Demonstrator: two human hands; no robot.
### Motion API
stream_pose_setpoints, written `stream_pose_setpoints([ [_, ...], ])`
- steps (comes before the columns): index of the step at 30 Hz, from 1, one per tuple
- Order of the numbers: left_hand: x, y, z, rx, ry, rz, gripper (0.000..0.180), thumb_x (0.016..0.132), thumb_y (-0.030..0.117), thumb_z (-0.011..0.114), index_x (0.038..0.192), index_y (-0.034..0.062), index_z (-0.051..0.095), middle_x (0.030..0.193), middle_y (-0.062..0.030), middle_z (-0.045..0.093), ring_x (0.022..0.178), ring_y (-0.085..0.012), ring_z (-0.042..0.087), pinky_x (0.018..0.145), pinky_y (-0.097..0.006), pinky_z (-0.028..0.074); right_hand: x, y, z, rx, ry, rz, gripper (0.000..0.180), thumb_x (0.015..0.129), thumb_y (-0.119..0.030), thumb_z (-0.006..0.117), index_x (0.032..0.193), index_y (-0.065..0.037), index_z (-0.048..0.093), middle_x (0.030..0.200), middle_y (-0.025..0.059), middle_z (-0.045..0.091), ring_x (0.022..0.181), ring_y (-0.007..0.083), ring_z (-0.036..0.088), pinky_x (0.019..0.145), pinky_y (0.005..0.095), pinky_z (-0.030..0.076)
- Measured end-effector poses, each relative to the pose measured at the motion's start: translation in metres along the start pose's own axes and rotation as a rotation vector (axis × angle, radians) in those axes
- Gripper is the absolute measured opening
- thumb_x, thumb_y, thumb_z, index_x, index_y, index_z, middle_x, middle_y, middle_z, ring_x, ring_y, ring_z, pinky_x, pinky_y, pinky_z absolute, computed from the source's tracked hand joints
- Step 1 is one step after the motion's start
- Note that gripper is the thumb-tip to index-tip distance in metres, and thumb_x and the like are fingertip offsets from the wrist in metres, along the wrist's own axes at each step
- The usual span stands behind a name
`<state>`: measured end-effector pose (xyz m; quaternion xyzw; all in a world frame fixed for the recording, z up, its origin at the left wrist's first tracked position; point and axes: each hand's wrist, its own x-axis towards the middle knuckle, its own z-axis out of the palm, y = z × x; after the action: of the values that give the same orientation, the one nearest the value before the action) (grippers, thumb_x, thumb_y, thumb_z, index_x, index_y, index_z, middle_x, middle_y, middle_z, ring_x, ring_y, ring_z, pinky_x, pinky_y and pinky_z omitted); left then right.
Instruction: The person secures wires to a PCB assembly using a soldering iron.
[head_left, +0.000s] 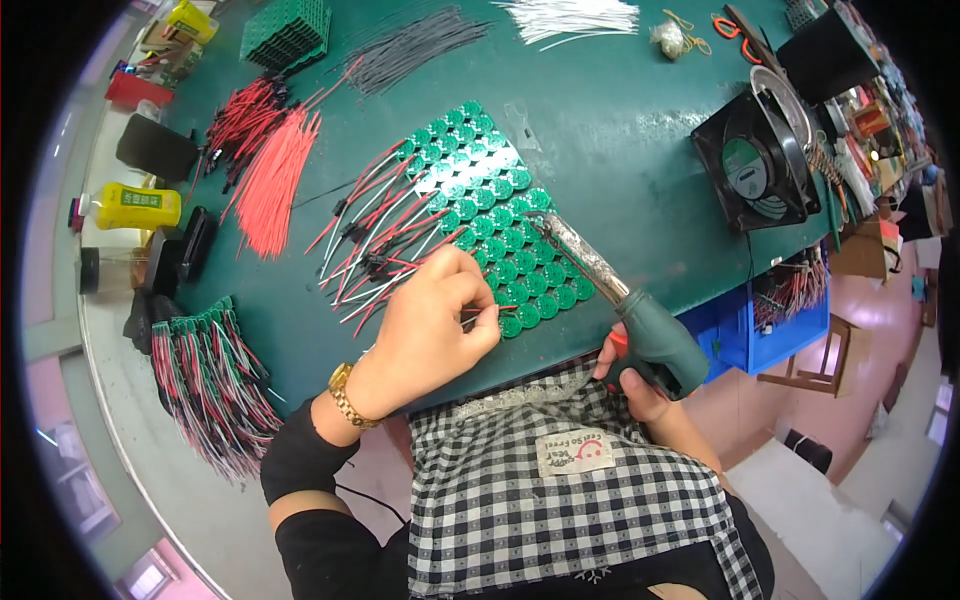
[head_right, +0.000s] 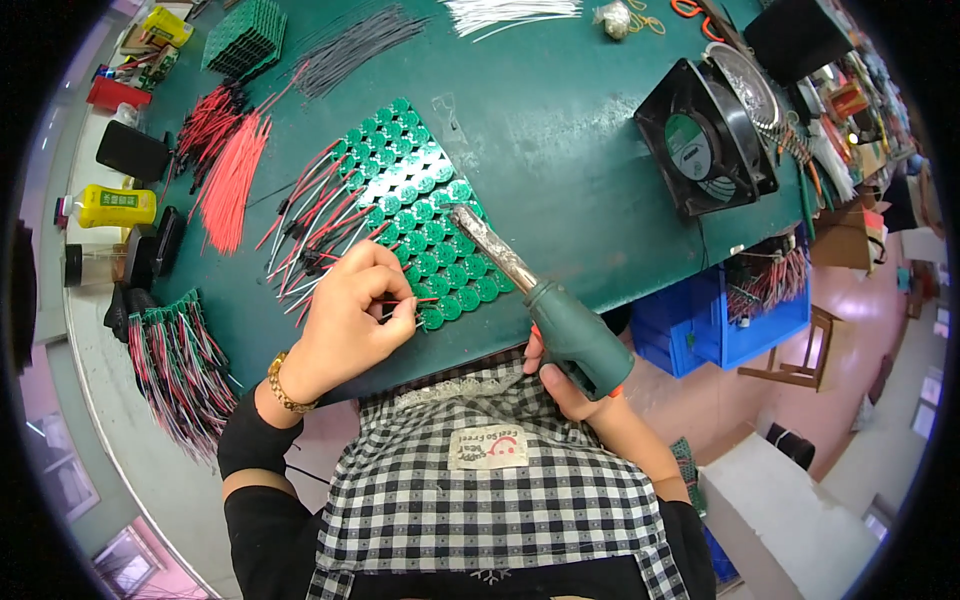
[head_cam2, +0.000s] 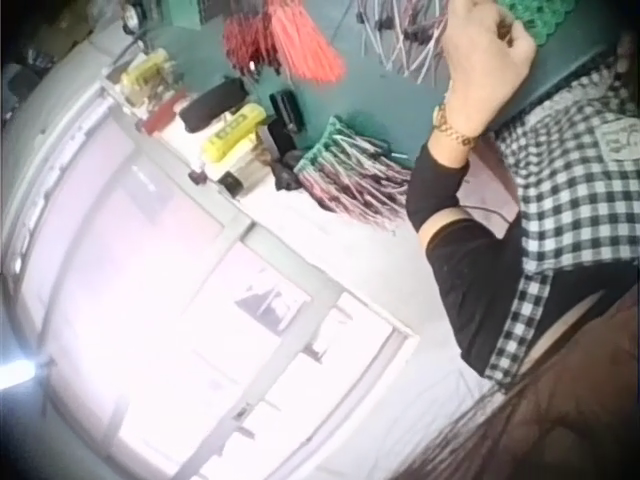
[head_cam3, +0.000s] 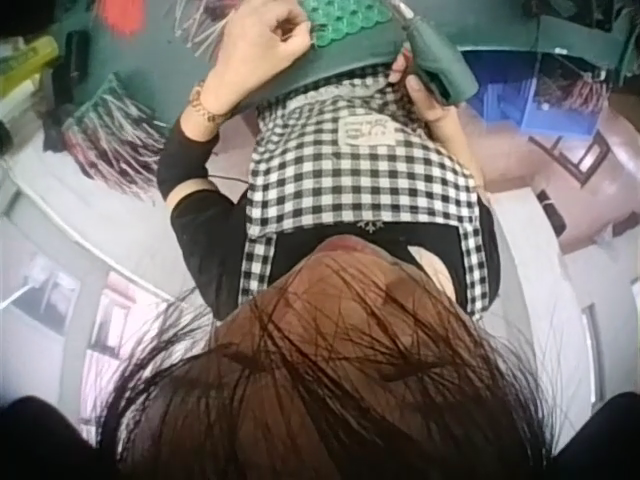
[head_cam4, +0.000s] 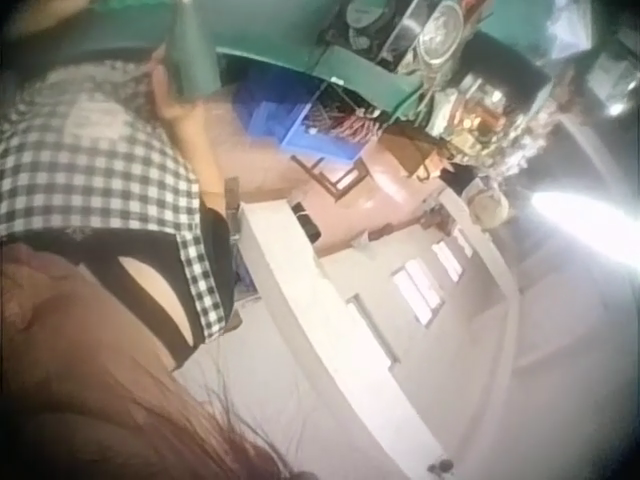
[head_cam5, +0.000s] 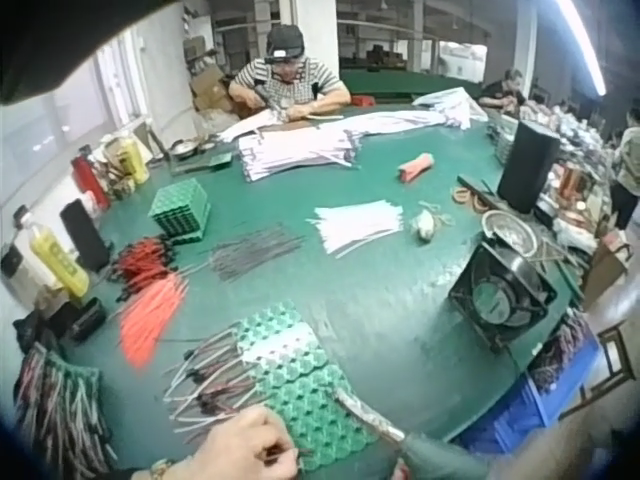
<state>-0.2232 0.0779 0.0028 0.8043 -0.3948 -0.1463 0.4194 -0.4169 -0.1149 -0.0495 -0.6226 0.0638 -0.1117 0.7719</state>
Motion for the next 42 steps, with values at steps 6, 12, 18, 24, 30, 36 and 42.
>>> stream_pose_setpoints([
  [6,-0.004,-0.006,0.006,-0.029,0.086,0.041,0.012,0.067,-0.003,0.069,0.069,0.0017,0.058,0.088,-0.0031,0.051,0.056,-0.0042,0.047,0.046,-0.018,0.04,-0.027,-0.002,-0.004,-0.118,-0.009,0.103,0.036,0.079,-0.013,0.06,0.111,0.002,0.055,0.092,0.0083,0.062,0.076,0.014,0.063,0.071,0.0295,0.052],
  [12,-0.009,-0.006,0.003,-0.092,0.138,0.0,0.013,0.067,-0.003,0.07,0.069,0.0025,0.058,0.088,-0.0032,0.053,0.061,-0.0056,0.051,0.047,-0.019,0.044,-0.032,-0.038,-0.003,-0.237,-0.069,0.274,0.038,0.074,-0.009,0.062,0.11,0.001,0.058,0.088,0.0092,0.068,0.075,0.014,0.067,0.071,0.0281,0.054],
  [18,-0.01,-0.01,0.006,-0.078,0.172,-0.011,0.013,0.067,-0.003,0.069,0.069,0.0026,0.057,0.089,-0.0035,0.053,0.061,-0.0059,0.051,0.048,-0.019,0.044,-0.03,-0.04,-0.003,-0.391,-0.103,0.335,0.033,0.074,-0.015,0.064,0.105,-0.005,0.062,0.084,0.0032,0.069,0.073,0.0151,0.067,0.068,0.027,0.054],
  [24,-0.01,-0.012,0.008,-0.082,0.183,0.034,0.014,0.068,-0.005,0.069,0.069,0.0021,0.056,0.09,-0.0036,0.053,0.056,-0.003,0.047,0.047,-0.018,0.04,-0.033,-0.037,-0.006,-0.542,-0.198,0.239,0.027,0.074,-0.019,0.063,0.1,-0.01,0.065,0.084,0.0007,0.069,0.078,0.02,0.067,0.068,0.0307,0.053],
  [30,-0.009,-0.012,0.009,-0.038,0.21,0.042,0.016,0.065,-0.004,0.069,0.067,0.0039,0.056,0.086,-0.003,0.054,0.059,-0.0074,0.051,0.045,-0.021,0.042,-0.03,-0.039,-0.003,-0.5,-0.177,0.264,0.028,0.075,-0.019,0.062,0.1,-0.008,0.065,0.084,0.0022,0.069,0.078,0.022,0.066,0.07,0.0314,0.052],
  [36,-0.009,-0.014,0.01,-0.008,0.208,0.07,0.016,0.064,-0.004,0.069,0.066,0.0043,0.055,0.085,-0.0028,0.054,0.058,-0.0077,0.05,0.045,-0.021,0.042,-0.036,-0.045,0.003,-0.227,-0.021,0.331,0.038,0.081,-0.027,0.063,0.11,-0.002,0.059,0.089,0.0079,0.065,0.079,0.0179,0.063,0.074,0.03,0.051],
  [42,-0.01,-0.015,0.008,-0.023,0.191,0.075,0.015,0.066,-0.005,0.069,0.068,0.0029,0.056,0.086,-0.003,0.054,0.055,-0.0038,0.047,0.045,-0.018,0.04,-0.043,-0.049,0.008,-0.104,0.144,0.352,0.058,0.079,-0.037,0.071,0.118,0.0,0.052,0.098,0.0095,0.06,0.086,0.0173,0.059,0.078,0.0308,0.049],
])
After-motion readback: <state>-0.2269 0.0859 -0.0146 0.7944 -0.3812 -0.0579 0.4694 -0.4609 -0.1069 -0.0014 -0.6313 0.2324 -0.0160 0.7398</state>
